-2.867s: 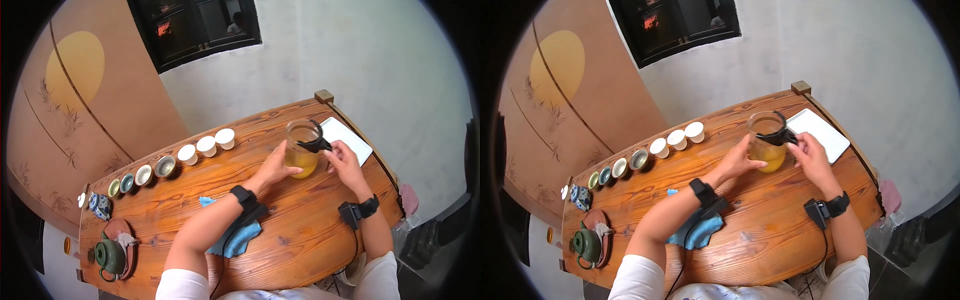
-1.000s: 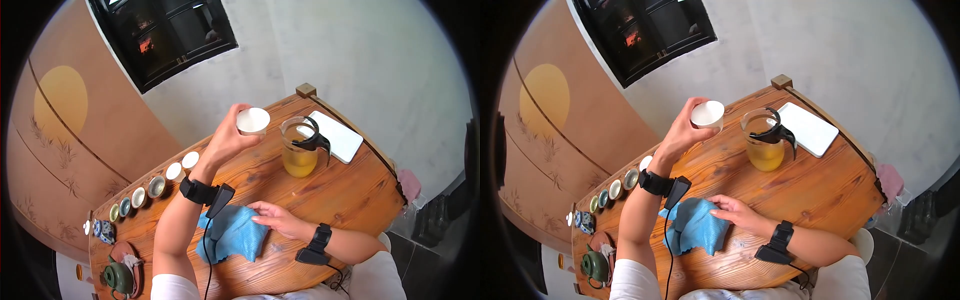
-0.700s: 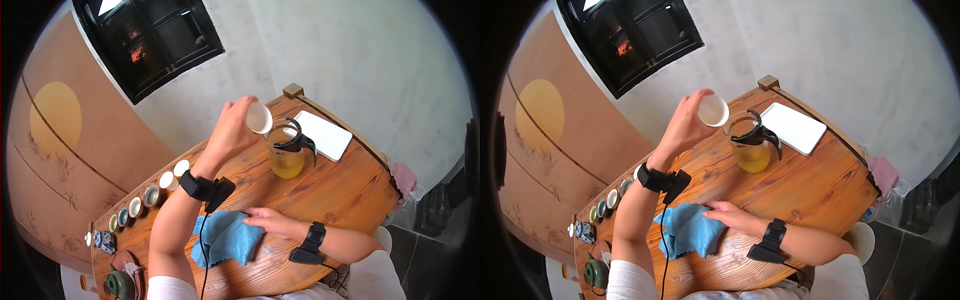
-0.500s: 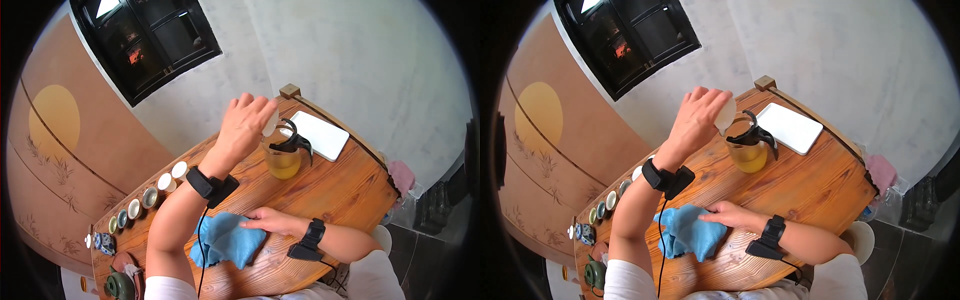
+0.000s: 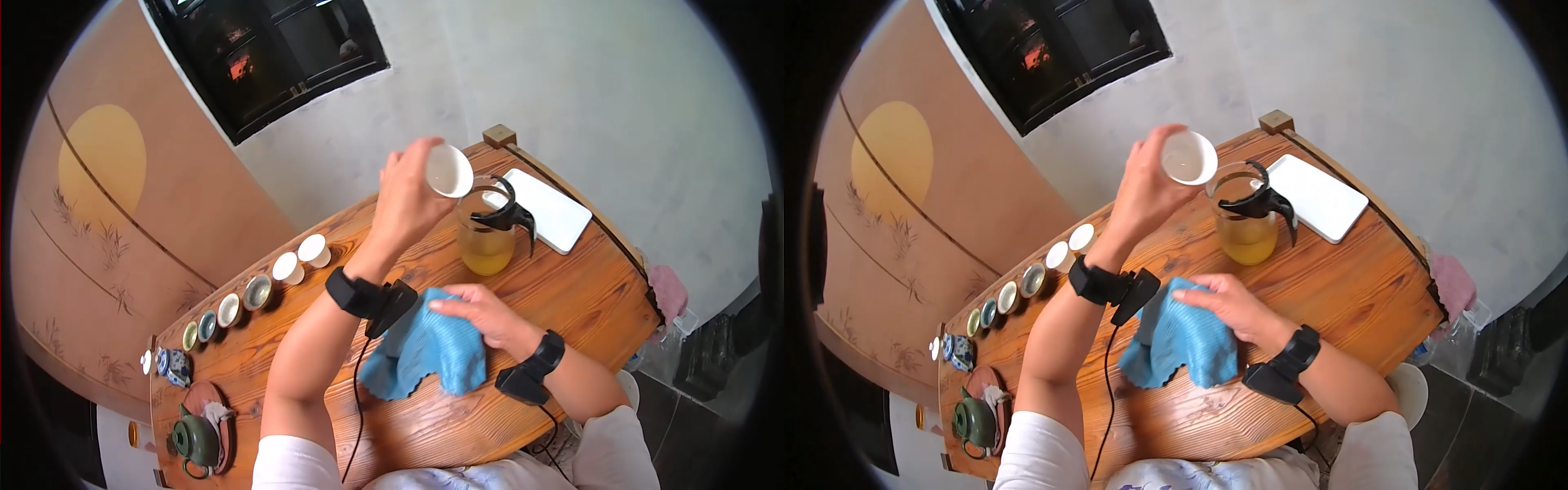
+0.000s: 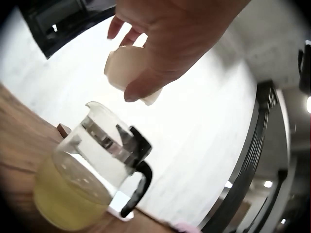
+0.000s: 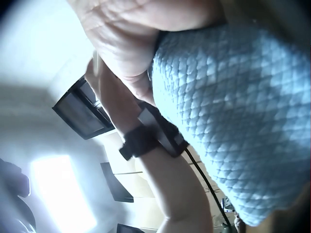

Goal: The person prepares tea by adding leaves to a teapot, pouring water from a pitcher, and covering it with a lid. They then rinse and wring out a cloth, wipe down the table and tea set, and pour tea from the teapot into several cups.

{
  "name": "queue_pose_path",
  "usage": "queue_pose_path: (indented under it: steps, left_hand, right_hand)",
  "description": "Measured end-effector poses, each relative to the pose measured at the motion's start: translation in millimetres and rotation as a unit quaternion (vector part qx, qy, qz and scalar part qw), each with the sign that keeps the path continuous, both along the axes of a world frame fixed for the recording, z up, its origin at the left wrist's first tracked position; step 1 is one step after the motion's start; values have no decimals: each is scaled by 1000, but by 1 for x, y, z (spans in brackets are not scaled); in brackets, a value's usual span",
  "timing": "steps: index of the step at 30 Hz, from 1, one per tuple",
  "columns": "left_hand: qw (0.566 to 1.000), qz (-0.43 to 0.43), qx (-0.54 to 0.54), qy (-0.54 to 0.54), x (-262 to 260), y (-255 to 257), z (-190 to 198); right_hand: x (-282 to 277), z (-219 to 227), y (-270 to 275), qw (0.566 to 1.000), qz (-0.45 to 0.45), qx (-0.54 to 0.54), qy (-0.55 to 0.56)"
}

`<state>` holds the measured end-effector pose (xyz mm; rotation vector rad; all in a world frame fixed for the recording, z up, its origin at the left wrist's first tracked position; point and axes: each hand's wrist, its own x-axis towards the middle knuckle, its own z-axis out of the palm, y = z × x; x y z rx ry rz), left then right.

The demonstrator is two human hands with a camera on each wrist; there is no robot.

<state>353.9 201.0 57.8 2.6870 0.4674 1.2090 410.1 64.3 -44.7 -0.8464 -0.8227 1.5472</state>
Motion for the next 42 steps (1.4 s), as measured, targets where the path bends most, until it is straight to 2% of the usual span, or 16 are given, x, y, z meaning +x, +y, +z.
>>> queue_pose_path:
  steps: [1, 3, 4, 9, 15, 17, 21, 23, 25, 26, 30, 37, 39, 40, 41, 42]
  left_hand:
    - [1000, 7, -1, 0, -9, 0, 0]
    - [958, -62, -274, -59, -35, -4, -1]
    - [947, -64, -310, -58, -51, -10, -3]
    - [949, -40, -313, -8, -115, -36, -51]
    - [930, -33, -364, 37, -143, -62, -85]
    - [933, -31, -356, 44, -143, -69, -85]
    - [949, -13, -314, 33, -150, -64, -82]
    - [950, -24, -310, 30, -154, -64, -77]
    - [955, -26, -289, 67, -156, -64, -75]
    - [954, -26, -291, 65, -157, -63, -77]
    - [962, -12, -255, 96, -157, -58, -91]
    - [936, -113, -311, 122, -148, -67, -105]
    - [929, -124, -325, 129, -148, -69, -103]
    - [926, -148, -322, 129, -148, -68, -105]
    - [923, -172, -319, 130, -149, -67, -106]
    - [924, -171, -319, 126, -149, -67, -105]
  right_hand:
    - [2, 4, 0, 1000, -21, -10, 13]
    - [4, 3, 1, 1000, -22, -10, 16]
    - [5, 1, 2, 999, -37, -6, 23]
    - [5, 6, 1, 991, -108, 3, 74]
    - [0, 17, -11, 981, -77, 95, 151]
    - [-3, 20, -14, 991, 6, 124, 46]
    - [3, 12, -10, 972, -19, 84, -218]
    - [8, 15, -8, 962, -33, 70, -260]
    - [11, 26, -11, 862, -95, 6, -498]
    - [13, 23, -12, 848, -145, 22, -510]
    - [21, 20, -7, 818, -107, -35, -564]
    - [6, -25, 5, 753, -117, 139, -632]
    - [4, -25, 5, 848, -24, 164, -504]
    - [1, -19, 2, 849, -8, 136, -511]
    - [-2, -19, 2, 847, -5, 138, -513]
    - [-4, -20, 1, 898, -65, 130, -416]
